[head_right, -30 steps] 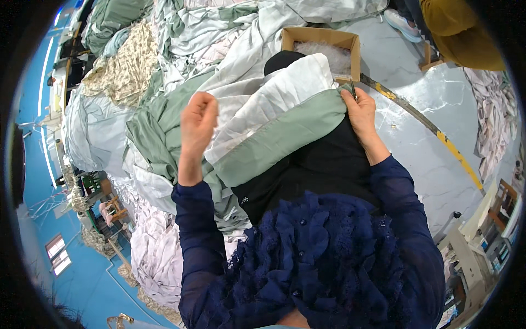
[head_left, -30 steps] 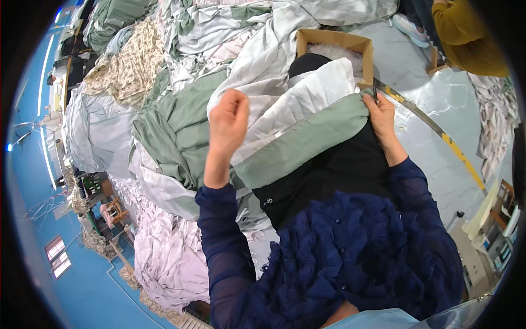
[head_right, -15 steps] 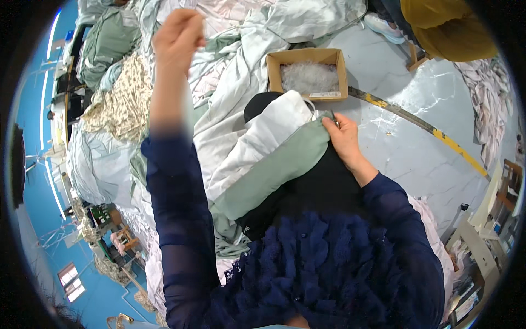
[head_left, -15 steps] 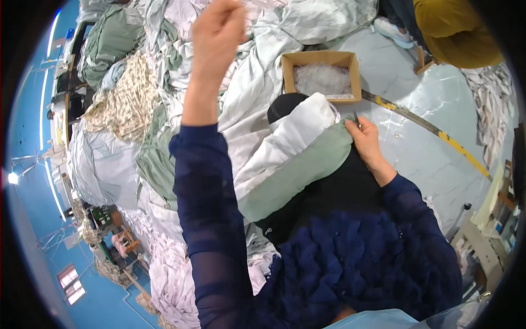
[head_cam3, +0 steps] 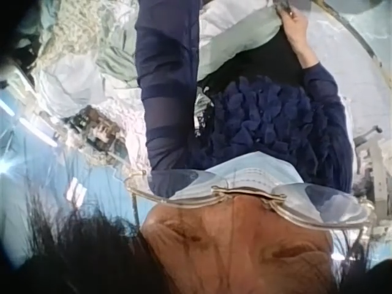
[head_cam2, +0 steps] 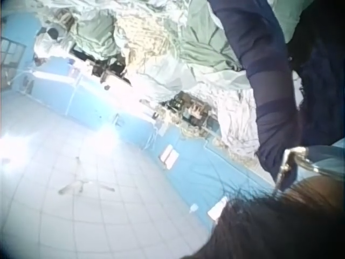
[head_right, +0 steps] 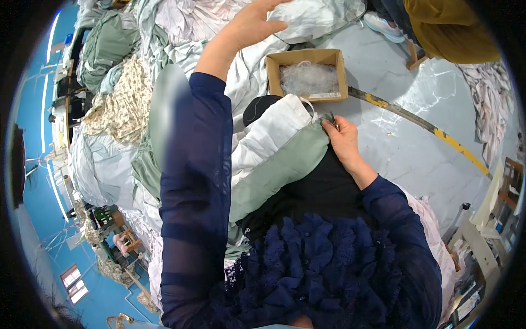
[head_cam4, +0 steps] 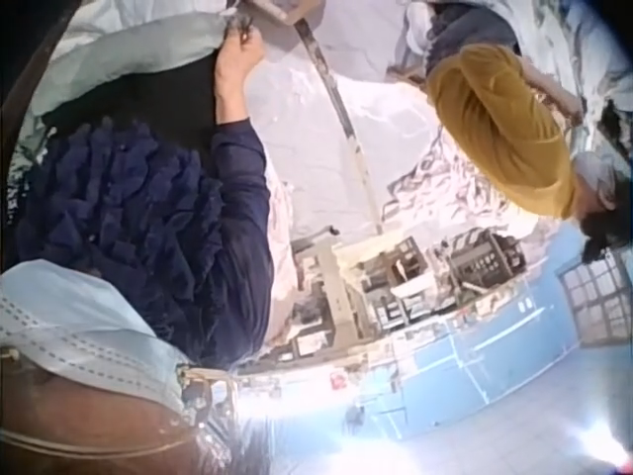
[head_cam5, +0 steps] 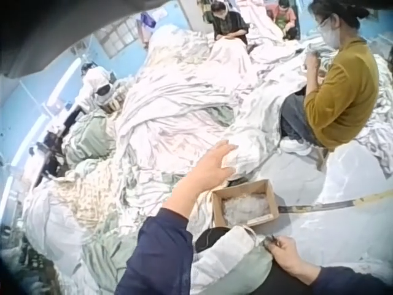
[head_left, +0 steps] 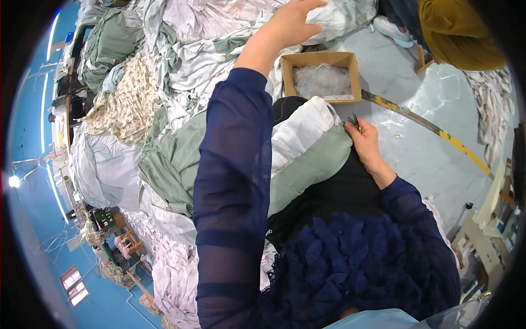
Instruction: Trimming excess threads from green and white fabric pieces using a small pair of snips.
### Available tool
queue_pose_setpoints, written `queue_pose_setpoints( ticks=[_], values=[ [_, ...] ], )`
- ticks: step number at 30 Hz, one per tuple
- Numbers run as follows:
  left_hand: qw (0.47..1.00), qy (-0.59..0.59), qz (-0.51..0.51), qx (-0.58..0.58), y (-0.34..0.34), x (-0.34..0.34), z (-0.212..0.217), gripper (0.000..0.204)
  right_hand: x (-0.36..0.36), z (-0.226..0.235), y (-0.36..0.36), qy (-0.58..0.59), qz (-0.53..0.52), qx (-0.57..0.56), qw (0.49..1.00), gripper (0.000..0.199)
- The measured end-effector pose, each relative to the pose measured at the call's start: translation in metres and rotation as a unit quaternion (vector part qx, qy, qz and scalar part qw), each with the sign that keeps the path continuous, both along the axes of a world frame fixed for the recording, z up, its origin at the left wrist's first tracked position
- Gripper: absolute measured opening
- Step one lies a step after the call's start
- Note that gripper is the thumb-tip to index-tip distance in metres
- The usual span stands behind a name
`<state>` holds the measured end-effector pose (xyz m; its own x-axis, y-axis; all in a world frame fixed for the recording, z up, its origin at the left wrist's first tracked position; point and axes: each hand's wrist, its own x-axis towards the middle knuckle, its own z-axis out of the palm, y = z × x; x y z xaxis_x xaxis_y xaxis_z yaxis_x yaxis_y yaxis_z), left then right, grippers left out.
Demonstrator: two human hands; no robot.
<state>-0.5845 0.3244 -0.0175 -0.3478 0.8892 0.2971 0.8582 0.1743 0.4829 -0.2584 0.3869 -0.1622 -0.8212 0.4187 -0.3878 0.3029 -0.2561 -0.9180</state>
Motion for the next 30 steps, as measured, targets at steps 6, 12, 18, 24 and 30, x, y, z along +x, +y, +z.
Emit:
queue_pose_setpoints(
  ticks=[6,12,18,24,30],
  values=[
    [0.927,-0.057,0.066,-0.366,-0.022,0.037,0.03,0.043,0.001,0.008,0.003,0.012,-0.042,-0.041,0.998,0.011],
    [0.872,-0.182,0.127,-0.436,-0.101,0.076,-0.023,0.043,0.001,-0.005,0.004,0.021,-0.004,-0.056,0.998,0.012],
    [0.888,-0.196,0.195,-0.368,-0.103,0.084,-0.042,0.035,0.003,-0.01,0.009,0.001,0.02,-0.02,1.0,0.012],
    [0.874,-0.393,0.238,-0.157,-0.084,0.058,-0.015,0.019,0.005,-0.007,0.004,0.012,0.013,-0.022,1.0,0.012],
    [0.986,0.044,0.156,0.045,-0.064,0.069,0.016,0.02,0.006,-0.025,0.012,0.003,0.038,0.108,0.993,0.012]
  ],
)
